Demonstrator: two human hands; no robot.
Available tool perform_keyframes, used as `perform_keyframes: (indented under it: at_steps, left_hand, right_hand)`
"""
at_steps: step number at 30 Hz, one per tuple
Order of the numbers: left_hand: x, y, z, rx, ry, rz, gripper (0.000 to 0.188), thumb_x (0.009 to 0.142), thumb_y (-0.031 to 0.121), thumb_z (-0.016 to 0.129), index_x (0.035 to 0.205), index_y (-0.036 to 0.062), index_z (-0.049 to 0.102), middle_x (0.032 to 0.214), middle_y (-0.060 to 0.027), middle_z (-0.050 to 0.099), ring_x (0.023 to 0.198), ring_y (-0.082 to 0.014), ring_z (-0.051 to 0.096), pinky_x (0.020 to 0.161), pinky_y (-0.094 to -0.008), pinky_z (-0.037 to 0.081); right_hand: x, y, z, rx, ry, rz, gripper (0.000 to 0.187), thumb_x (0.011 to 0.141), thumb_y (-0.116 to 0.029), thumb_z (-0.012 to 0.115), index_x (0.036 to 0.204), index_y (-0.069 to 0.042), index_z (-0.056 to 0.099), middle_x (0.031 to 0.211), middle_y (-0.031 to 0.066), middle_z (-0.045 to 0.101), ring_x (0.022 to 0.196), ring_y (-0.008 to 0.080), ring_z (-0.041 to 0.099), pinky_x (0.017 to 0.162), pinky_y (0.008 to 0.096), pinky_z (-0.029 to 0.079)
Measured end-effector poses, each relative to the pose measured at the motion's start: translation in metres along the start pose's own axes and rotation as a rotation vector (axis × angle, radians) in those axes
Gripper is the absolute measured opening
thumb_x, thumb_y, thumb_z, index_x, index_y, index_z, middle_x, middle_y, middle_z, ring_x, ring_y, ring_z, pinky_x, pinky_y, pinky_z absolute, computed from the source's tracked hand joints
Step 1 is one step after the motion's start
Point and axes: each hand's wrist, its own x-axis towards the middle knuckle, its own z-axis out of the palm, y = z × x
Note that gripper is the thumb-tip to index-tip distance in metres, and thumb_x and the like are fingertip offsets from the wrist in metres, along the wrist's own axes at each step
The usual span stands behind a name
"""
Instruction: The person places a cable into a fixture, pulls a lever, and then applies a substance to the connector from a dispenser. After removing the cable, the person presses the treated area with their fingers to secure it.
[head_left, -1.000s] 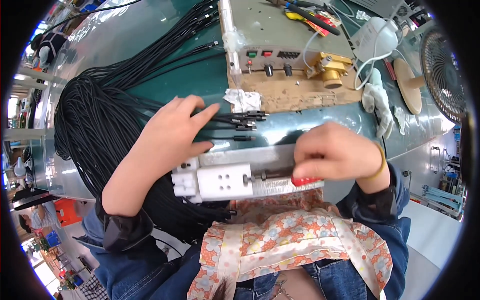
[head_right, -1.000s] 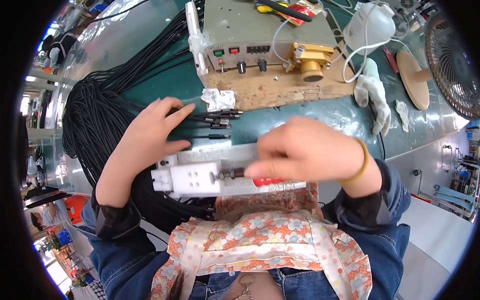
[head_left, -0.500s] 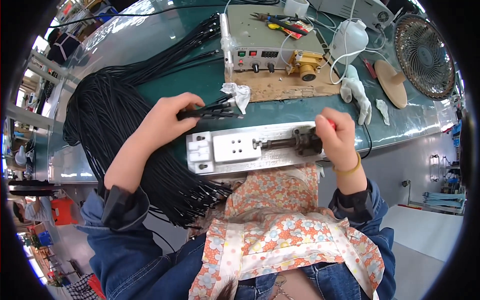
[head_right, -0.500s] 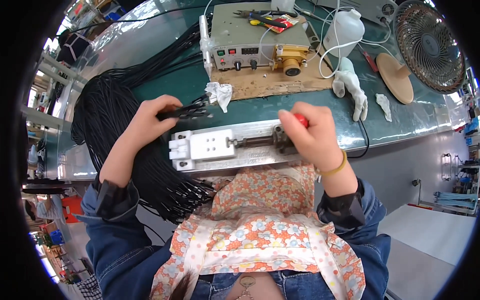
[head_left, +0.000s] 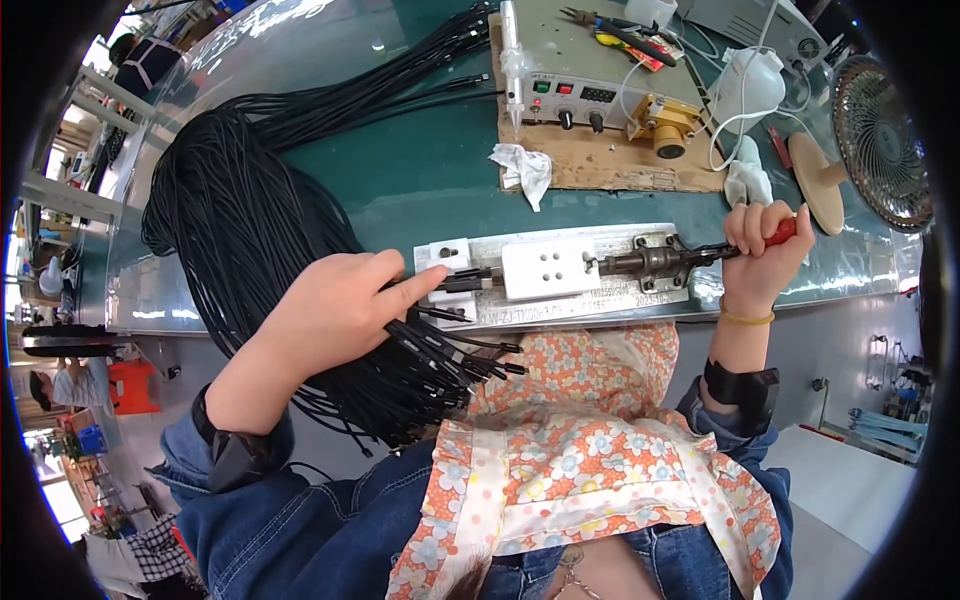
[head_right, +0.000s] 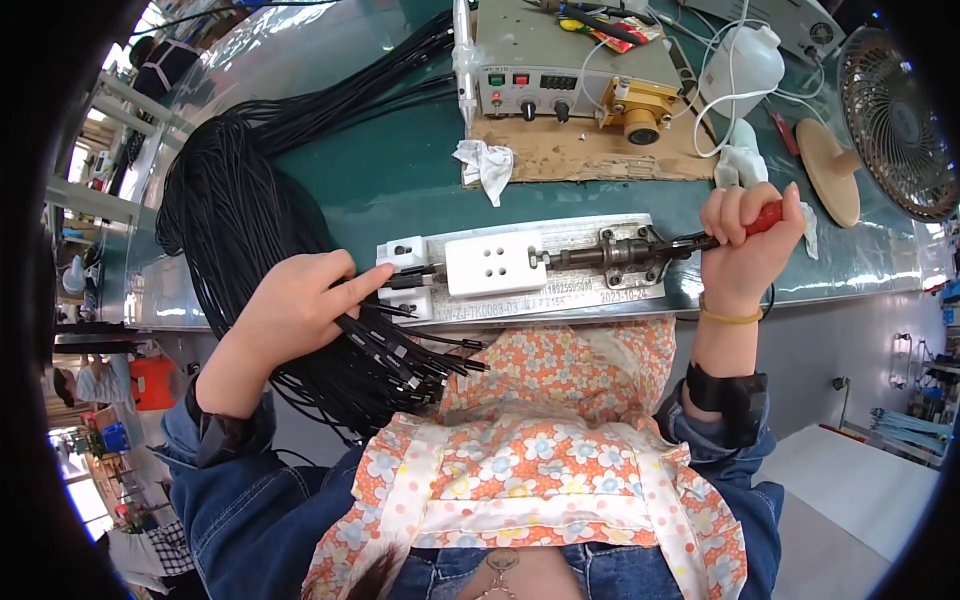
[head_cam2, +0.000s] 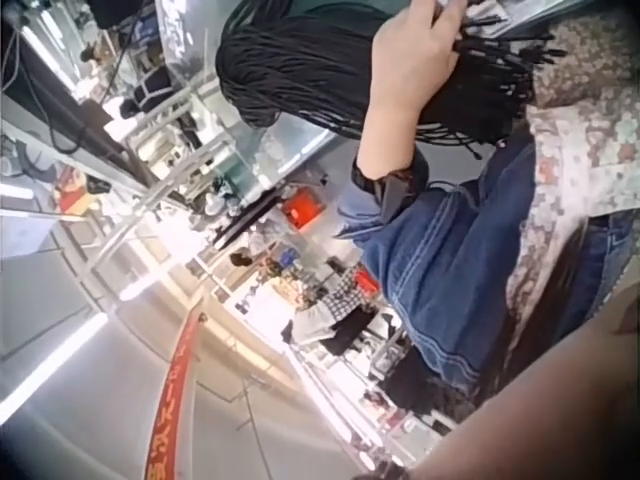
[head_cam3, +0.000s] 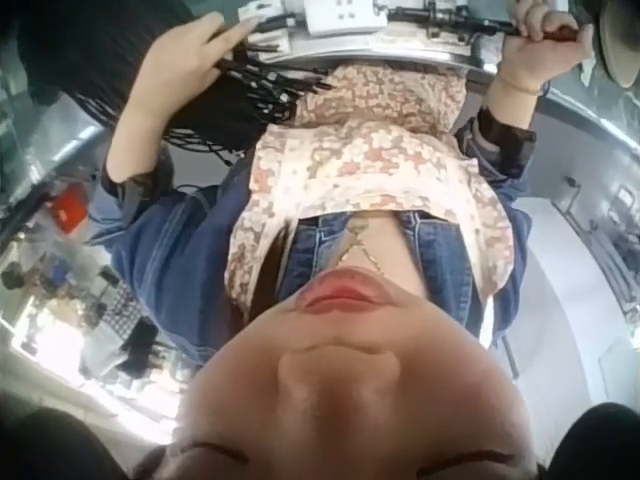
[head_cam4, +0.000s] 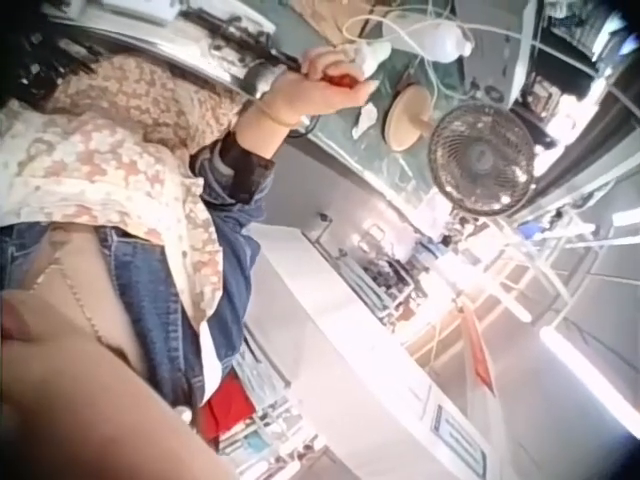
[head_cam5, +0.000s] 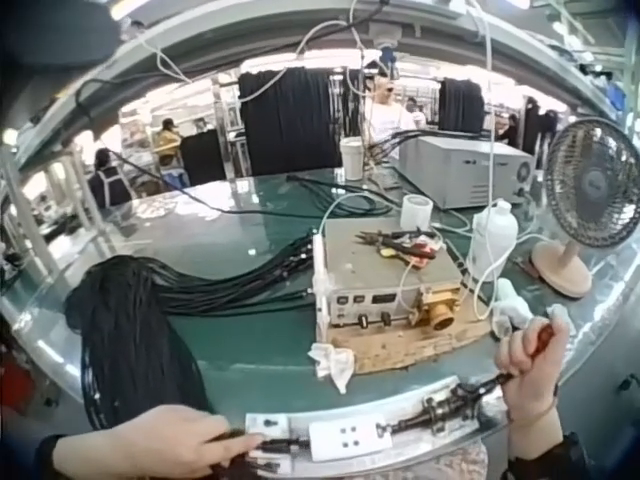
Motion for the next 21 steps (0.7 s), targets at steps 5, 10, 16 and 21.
perform_keyframes:
  at_steps: [5, 10, 16, 21]
  left_hand:
    - [-0.008, -0.004, -0.005, 0.109, -0.115, -0.043, 0.046, 0.066, 0.010, 0.065, 0.112, 0.0144, 0.060, 0.073, -0.0035, 0.045, 0.060, -0.0183, 0.053, 0.053, -0.0308, 0.044]
    - [-0.008, -0.003, -0.006, 0.099, -0.072, -0.035, 0.046, 0.066, 0.010, 0.066, 0.111, 0.0151, 0.061, 0.073, -0.0033, 0.045, 0.061, -0.0180, 0.053, 0.053, -0.0305, 0.043]
    - [-0.002, -0.002, -0.011, 0.034, -0.102, -0.046, 0.048, 0.063, 0.009, 0.068, 0.110, 0.0140, 0.060, 0.077, -0.0030, 0.048, 0.062, -0.0183, 0.055, 0.055, -0.0308, 0.044]
    - [-0.006, -0.016, -0.008, -0.323, 0.059, 0.008, 0.054, 0.059, 0.007, 0.068, 0.112, 0.0115, 0.059, 0.083, -0.0033, 0.051, 0.064, -0.0182, 0.055, 0.057, -0.0317, 0.046]
  right_hand:
    - [-0.015, 0.023, 0.035, -1.235, -0.489, -0.492, 0.030, 0.081, -0.013, 0.050, 0.056, -0.007, 0.035, 0.052, 0.0022, 0.034, 0.046, 0.0150, 0.031, 0.046, 0.0289, 0.024]
    - [-0.013, 0.019, 0.039, -1.390, -0.717, -0.530, 0.021, 0.074, -0.006, 0.055, 0.059, -0.003, 0.042, 0.054, 0.0059, 0.035, 0.049, 0.0181, 0.037, 0.047, 0.0311, 0.028]
    - [-0.015, 0.021, 0.038, -1.195, -0.518, -0.366, 0.022, 0.077, -0.010, 0.052, 0.058, -0.003, 0.042, 0.053, 0.0040, 0.036, 0.050, 0.0152, 0.035, 0.046, 0.0306, 0.025]
    - [-0.014, 0.023, 0.032, -1.007, -0.308, -0.296, 0.031, 0.083, -0.015, 0.050, 0.055, -0.006, 0.038, 0.049, 0.0017, 0.033, 0.046, 0.0132, 0.030, 0.043, 0.0280, 0.023]
